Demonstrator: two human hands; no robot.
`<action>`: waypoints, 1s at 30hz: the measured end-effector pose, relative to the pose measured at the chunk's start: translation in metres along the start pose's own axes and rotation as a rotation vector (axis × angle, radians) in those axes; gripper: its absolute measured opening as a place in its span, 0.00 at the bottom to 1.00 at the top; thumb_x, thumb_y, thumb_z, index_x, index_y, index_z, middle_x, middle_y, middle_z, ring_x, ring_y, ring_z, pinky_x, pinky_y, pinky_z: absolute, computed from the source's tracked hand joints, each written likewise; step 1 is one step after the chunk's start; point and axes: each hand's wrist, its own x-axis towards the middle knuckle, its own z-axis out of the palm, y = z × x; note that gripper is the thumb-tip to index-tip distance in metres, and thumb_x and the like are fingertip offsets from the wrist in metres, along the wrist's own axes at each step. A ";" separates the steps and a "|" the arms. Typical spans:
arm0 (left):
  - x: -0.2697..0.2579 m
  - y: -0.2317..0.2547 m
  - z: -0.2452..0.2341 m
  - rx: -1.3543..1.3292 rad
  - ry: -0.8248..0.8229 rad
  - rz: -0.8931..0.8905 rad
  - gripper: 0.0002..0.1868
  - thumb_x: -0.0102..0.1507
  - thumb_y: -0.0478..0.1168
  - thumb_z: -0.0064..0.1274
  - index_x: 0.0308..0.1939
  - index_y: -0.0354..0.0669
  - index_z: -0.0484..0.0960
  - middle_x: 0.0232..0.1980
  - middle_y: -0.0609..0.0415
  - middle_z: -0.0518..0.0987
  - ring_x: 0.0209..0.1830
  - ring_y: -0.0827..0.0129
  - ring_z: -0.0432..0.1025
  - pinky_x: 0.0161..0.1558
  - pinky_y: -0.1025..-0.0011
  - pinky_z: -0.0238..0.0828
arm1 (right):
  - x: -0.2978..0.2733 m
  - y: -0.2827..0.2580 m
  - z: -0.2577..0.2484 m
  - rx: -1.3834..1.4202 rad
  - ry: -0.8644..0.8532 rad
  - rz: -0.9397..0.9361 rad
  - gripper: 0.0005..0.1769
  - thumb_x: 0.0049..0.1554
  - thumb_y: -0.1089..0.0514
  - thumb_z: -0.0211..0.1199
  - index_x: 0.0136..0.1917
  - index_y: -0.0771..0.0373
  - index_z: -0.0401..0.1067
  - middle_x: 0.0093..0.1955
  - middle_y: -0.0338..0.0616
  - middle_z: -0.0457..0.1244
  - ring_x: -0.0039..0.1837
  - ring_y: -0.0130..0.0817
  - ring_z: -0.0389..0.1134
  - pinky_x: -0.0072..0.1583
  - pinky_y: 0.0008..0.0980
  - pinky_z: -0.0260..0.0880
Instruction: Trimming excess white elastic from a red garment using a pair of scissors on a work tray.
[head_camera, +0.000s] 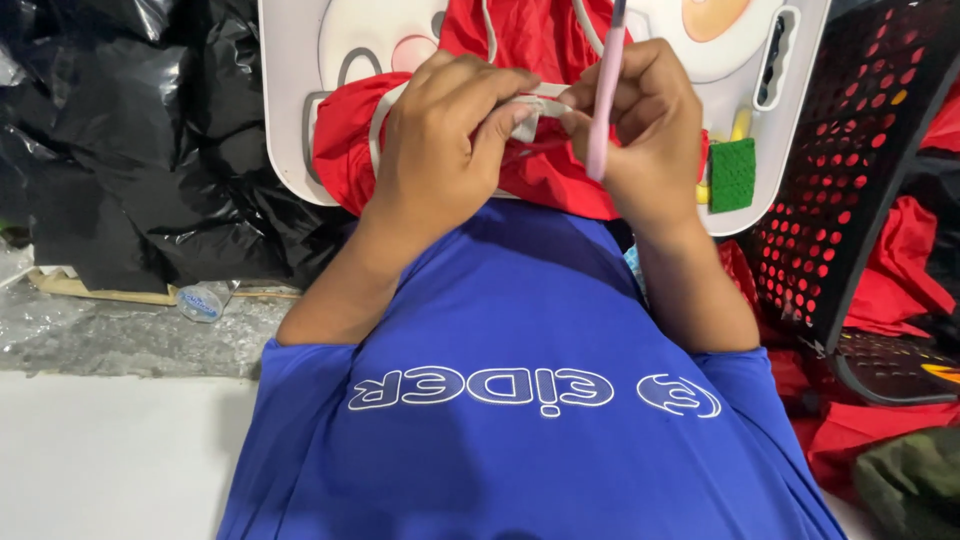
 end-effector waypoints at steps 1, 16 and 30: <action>0.000 -0.004 -0.001 -0.015 -0.040 -0.017 0.06 0.70 0.36 0.52 0.47 0.39 0.84 0.39 0.51 0.81 0.41 0.54 0.71 0.45 0.60 0.69 | 0.003 0.000 -0.004 0.038 -0.049 0.043 0.19 0.57 0.73 0.69 0.51 0.63 0.61 0.47 0.47 0.67 0.49 0.29 0.71 0.53 0.24 0.74; -0.004 -0.008 0.015 -1.093 -0.200 -0.227 0.05 0.75 0.39 0.45 0.45 0.45 0.69 0.67 0.40 0.74 0.73 0.52 0.69 0.74 0.60 0.71 | 0.008 0.010 -0.008 0.005 -0.061 0.033 0.19 0.59 0.66 0.74 0.52 0.59 0.62 0.44 0.39 0.64 0.44 0.20 0.62 0.47 0.20 0.64; -0.004 0.001 0.007 -0.847 -0.087 -0.174 0.10 0.76 0.45 0.40 0.46 0.41 0.69 0.45 0.53 0.71 0.44 0.69 0.66 0.51 0.72 0.67 | -0.071 0.023 -0.055 -0.277 -0.130 -0.094 0.35 0.51 0.41 0.73 0.56 0.65 0.58 0.44 0.42 0.56 0.44 0.31 0.57 0.49 0.30 0.58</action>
